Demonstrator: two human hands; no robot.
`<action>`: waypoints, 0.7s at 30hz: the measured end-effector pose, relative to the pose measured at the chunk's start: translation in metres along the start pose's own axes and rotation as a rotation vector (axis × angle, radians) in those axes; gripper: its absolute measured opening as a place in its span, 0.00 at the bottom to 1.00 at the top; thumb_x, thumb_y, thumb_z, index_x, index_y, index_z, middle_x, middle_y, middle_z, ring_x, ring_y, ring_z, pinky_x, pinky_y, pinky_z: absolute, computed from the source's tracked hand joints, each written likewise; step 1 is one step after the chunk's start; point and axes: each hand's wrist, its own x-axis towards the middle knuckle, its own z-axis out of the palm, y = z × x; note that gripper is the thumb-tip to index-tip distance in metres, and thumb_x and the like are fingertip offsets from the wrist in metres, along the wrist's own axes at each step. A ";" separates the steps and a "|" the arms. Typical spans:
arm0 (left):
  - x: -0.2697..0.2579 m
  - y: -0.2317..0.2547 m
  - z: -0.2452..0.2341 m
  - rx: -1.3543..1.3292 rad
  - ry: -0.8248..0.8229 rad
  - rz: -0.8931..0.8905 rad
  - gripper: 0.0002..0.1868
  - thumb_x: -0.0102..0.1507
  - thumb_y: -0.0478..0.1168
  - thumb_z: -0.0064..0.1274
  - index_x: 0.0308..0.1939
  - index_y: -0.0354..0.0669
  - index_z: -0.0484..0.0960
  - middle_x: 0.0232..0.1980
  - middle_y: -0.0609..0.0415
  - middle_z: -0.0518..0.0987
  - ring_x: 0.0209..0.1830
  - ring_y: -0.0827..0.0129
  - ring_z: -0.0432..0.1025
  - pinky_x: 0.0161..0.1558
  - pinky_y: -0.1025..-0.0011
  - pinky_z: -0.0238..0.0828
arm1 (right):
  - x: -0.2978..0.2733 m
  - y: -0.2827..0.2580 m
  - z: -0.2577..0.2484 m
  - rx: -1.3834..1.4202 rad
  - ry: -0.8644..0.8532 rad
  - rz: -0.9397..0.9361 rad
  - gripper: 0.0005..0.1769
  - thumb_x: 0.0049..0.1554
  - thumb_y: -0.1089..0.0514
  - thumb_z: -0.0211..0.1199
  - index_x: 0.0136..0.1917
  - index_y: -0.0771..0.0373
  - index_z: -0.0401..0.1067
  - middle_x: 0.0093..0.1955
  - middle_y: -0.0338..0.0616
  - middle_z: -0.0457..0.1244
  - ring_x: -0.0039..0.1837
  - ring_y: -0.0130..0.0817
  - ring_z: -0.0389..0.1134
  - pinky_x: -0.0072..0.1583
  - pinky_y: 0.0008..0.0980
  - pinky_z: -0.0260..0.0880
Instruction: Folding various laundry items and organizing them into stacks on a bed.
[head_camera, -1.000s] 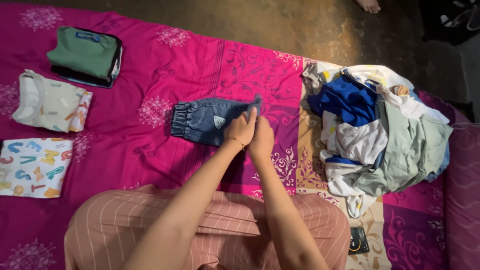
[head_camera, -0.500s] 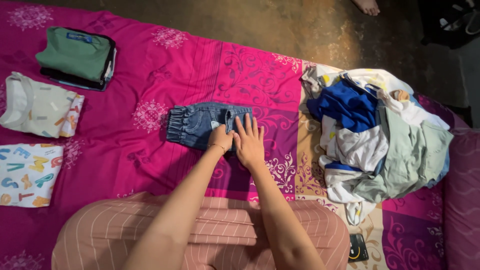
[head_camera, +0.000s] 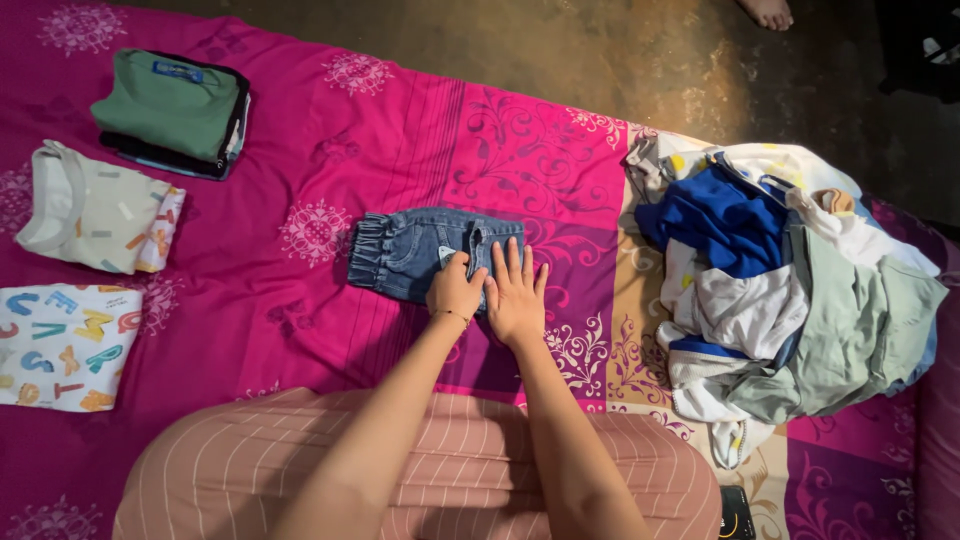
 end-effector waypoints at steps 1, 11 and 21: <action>-0.008 0.012 -0.009 0.009 -0.029 -0.035 0.25 0.62 0.54 0.57 0.60 0.51 0.75 0.49 0.47 0.85 0.50 0.48 0.79 0.47 0.52 0.75 | 0.000 0.001 0.001 -0.018 -0.011 0.007 0.35 0.67 0.43 0.40 0.84 0.50 0.44 0.87 0.46 0.36 0.86 0.51 0.33 0.79 0.60 0.27; -0.035 -0.001 -0.028 0.440 -0.025 0.779 0.36 0.68 0.54 0.44 0.75 0.37 0.59 0.81 0.44 0.57 0.82 0.51 0.48 0.78 0.51 0.37 | -0.004 0.003 0.006 -0.044 0.139 -0.015 0.36 0.65 0.47 0.49 0.83 0.53 0.49 0.86 0.51 0.41 0.85 0.51 0.39 0.79 0.58 0.35; -0.024 -0.013 -0.027 0.322 -0.106 0.718 0.38 0.72 0.59 0.33 0.79 0.40 0.56 0.83 0.44 0.50 0.84 0.54 0.42 0.79 0.54 0.34 | 0.006 0.018 0.036 0.979 0.218 0.630 0.24 0.51 0.62 0.67 0.61 0.70 0.73 0.48 0.48 0.72 0.49 0.33 0.73 0.54 0.33 0.73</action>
